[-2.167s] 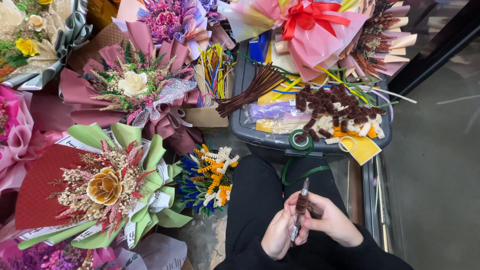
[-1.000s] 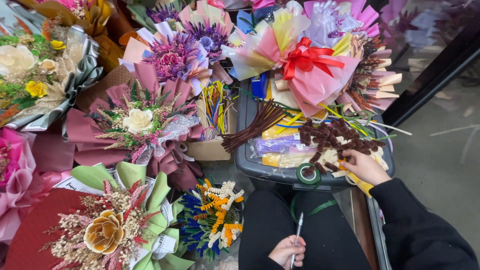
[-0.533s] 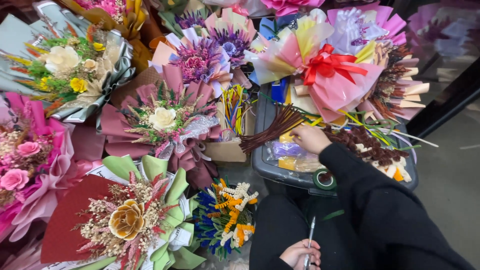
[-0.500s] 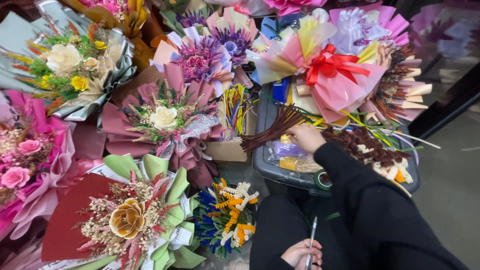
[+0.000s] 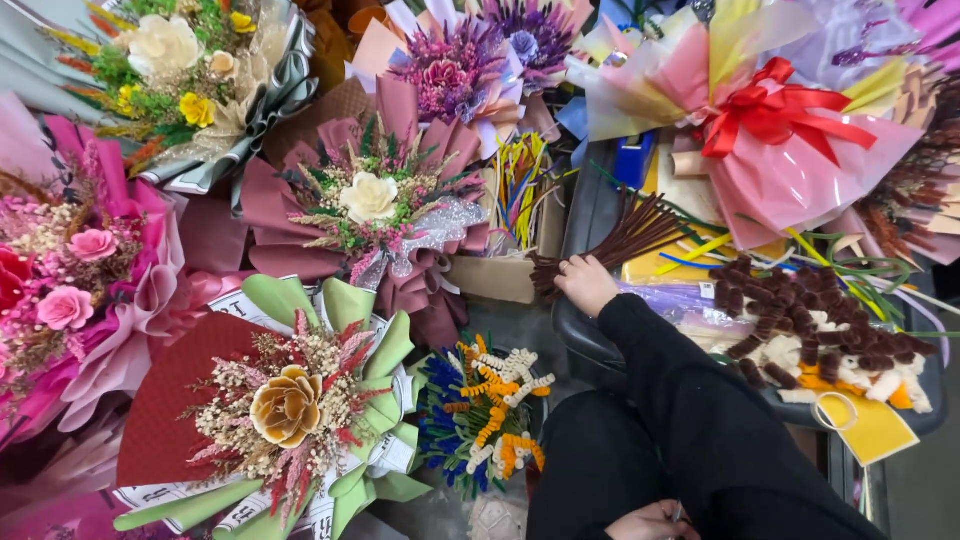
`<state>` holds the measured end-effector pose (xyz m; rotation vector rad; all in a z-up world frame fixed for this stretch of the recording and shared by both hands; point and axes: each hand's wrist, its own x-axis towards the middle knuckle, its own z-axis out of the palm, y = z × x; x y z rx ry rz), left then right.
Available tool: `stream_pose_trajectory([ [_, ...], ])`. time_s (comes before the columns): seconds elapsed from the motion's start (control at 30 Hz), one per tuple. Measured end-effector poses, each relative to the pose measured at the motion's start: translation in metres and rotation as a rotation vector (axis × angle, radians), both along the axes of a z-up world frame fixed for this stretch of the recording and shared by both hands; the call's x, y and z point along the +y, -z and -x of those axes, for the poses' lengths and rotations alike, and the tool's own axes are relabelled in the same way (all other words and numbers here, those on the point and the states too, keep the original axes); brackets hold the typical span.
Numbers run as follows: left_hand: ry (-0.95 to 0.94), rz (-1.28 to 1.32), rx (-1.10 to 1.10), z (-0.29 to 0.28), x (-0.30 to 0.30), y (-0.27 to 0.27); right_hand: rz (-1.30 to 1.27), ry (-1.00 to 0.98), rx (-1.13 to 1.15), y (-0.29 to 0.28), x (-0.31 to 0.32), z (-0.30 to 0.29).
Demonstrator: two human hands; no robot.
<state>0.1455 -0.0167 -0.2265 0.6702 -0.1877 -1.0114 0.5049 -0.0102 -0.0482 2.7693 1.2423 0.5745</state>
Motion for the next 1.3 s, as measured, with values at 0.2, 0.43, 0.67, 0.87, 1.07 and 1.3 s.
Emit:
stream_pose_trajectory([
  [0.2, -0.034, 0.183, 0.225, 0.003, 0.003, -0.016, 0.011, -0.041, -0.034, -0.03, -0.027, 0.014],
  [0.43, -0.039, 0.131, 0.356, -0.003, 0.025, -0.076, -0.133, -0.033, -0.059, -0.079, -0.087, 0.025],
  [0.67, -0.08, 0.193, 0.456, -0.01, 0.043, -0.107, -0.607, 0.204, -0.045, -0.186, -0.165, 0.075],
  [0.87, -0.288, 0.106, 0.574, -0.011, 0.053, -0.084, -1.063, 0.103, 0.07, -0.262, -0.215, 0.222],
  [1.07, -0.459, -0.261, 0.017, 0.011, 0.068, -0.09, -0.934, 0.286, 0.375, -0.236, -0.21, 0.36],
  [1.3, -0.306, -0.76, -0.635, 0.052, 0.07, -0.274, -0.674, 0.314, 0.771, -0.167, -0.173, 0.426],
])
